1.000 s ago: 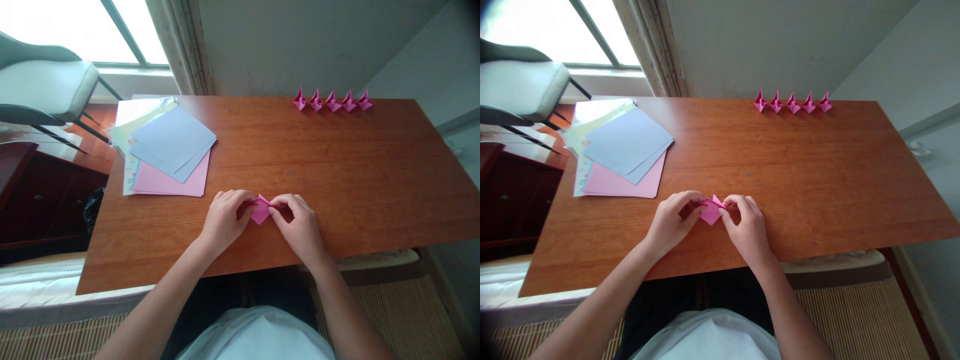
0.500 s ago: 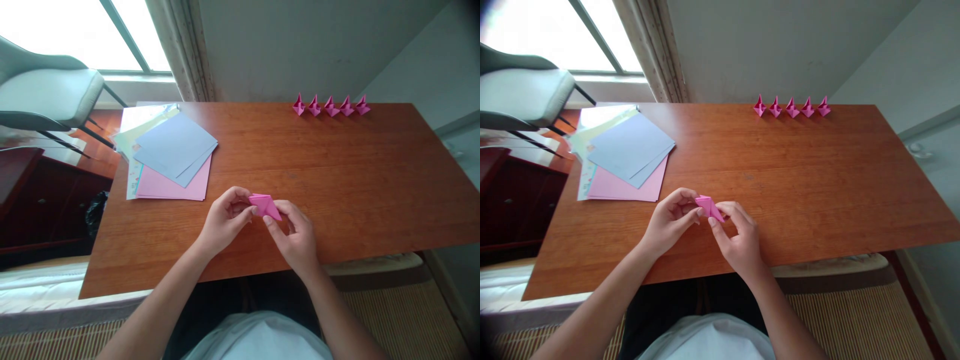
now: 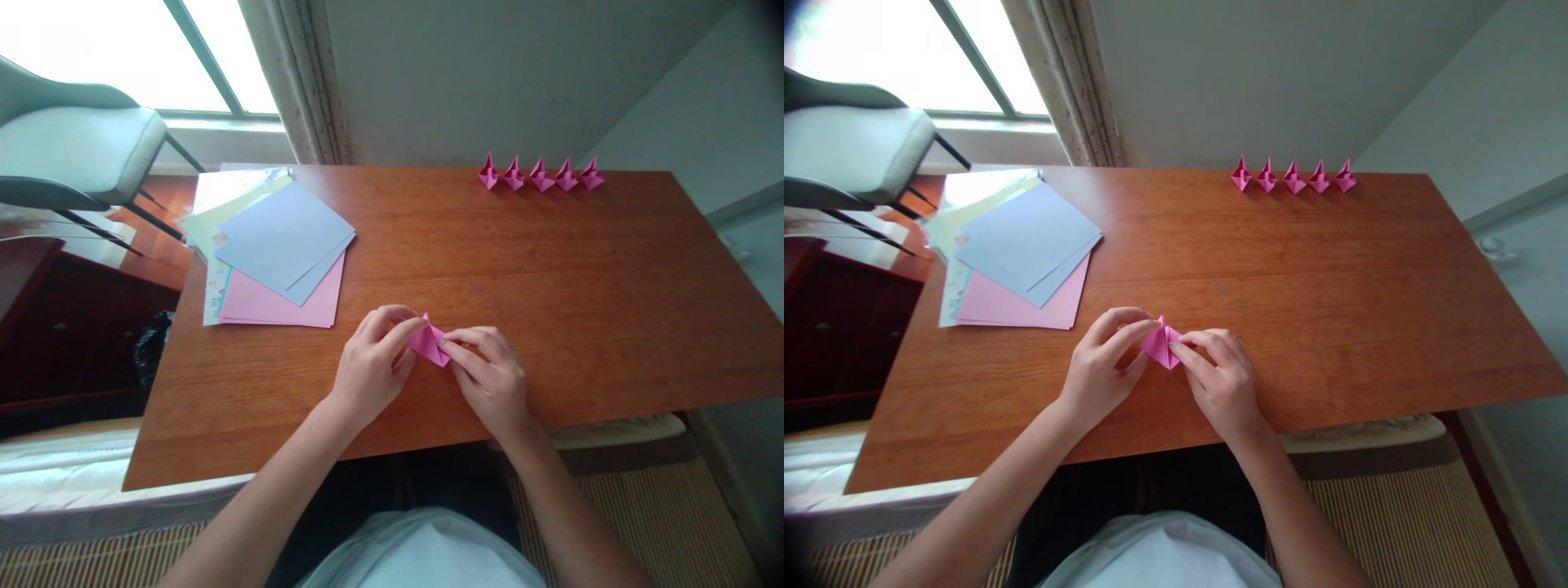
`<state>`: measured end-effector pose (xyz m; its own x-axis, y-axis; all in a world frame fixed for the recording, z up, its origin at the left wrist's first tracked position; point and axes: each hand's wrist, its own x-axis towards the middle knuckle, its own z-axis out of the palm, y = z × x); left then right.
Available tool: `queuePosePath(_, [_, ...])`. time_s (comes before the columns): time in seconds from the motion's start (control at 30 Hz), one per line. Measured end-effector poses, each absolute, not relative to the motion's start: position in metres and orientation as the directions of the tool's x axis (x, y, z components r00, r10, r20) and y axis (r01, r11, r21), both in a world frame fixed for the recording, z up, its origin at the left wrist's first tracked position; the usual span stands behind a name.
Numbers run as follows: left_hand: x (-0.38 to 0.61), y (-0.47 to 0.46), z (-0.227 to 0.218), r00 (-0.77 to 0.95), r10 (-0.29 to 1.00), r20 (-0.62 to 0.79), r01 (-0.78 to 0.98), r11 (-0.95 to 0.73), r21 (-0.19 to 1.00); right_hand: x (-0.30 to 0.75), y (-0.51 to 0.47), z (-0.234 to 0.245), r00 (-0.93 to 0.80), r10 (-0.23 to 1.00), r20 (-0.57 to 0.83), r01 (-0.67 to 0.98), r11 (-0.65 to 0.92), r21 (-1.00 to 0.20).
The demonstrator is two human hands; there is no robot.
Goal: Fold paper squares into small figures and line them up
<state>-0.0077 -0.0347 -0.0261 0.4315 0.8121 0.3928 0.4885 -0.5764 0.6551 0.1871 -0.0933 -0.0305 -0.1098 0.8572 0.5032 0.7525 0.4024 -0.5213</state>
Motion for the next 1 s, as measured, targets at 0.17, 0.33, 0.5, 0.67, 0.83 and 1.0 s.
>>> queuePosePath(0.17, [-0.009,-0.034,-0.03,0.555,0.715,0.424,0.512,-0.696,0.503,0.19,-0.092,-0.037,-0.154,0.856,0.494,0.773,0.416,-0.48])
queuePosePath(0.33, [-0.009,-0.036,-0.031,0.628,0.679,0.381,0.553,-0.733,0.396,0.194,-0.092,-0.037,-0.202,0.883,0.424,0.795,0.401,-0.455])
queuePosePath(0.5, [-0.009,-0.037,-0.028,0.67,0.656,0.349,0.564,-0.755,0.335,0.203,-0.093,-0.033,-0.278,0.888,0.367,0.791,0.428,-0.437])
queuePosePath(0.67, [-0.01,-0.04,-0.023,0.705,0.64,0.308,0.564,-0.768,0.305,0.206,-0.093,-0.029,-0.307,0.899,0.312,0.788,0.424,-0.447])
queuePosePath(0.83, [-0.011,-0.05,-0.019,0.716,0.629,0.303,0.57,-0.777,0.267,0.207,-0.094,-0.026,-0.318,0.898,0.303,0.795,0.427,-0.43])
queuePosePath(1.0, [-0.01,-0.055,-0.02,0.707,0.643,0.295,0.601,-0.766,0.23,0.208,-0.095,-0.026,-0.309,0.896,0.319,0.796,0.427,-0.428])
